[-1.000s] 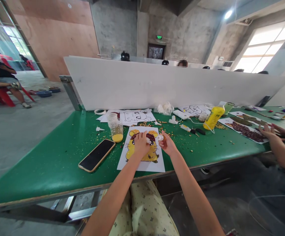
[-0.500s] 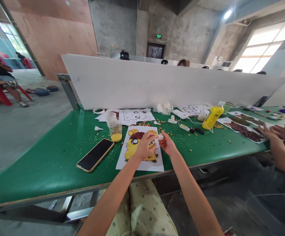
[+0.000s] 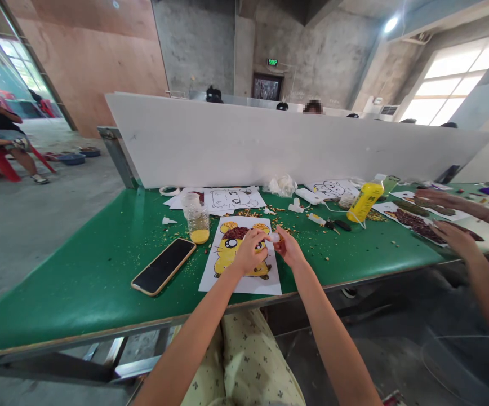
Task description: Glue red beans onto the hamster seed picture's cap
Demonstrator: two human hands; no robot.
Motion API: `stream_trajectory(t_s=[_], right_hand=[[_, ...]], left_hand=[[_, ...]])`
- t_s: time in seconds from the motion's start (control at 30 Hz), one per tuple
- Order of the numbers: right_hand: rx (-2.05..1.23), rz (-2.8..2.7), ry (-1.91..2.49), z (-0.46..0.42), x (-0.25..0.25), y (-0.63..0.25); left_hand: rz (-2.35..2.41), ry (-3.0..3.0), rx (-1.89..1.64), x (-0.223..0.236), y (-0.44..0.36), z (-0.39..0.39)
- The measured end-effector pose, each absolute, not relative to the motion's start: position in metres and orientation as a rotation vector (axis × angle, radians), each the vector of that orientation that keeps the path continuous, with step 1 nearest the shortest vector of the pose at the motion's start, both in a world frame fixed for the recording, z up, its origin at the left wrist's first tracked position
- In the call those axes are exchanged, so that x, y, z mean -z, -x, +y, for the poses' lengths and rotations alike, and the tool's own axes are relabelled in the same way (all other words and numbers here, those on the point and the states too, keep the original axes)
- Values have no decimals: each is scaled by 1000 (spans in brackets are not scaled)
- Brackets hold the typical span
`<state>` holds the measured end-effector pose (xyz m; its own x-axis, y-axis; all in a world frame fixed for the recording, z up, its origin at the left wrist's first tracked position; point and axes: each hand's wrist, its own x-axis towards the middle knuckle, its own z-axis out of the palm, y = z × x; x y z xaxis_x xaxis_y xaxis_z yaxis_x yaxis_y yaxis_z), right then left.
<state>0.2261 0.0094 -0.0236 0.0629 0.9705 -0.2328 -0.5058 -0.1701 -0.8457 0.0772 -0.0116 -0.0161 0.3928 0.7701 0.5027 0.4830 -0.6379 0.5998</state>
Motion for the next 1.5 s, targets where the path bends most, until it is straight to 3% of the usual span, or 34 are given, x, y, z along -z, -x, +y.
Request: stream_trajectory(t_s=[0.43,0.67,0.93,1.5], right_hand=[[-1337,-569,1007,11,28,-236],[-1165,-532,1048,-2,31,-259],[-1160,-567,1050,-2,35,-259],[-1171,-600,1054,-5,33,-258]], left_hand=[[1129,-2301,-1070,14,-74,-13],[1269,-2469,-762,21,-63,-24],[1331,-2688,-531,24,-70,-41],[1352,-2831,-400,26,-73,-46]])
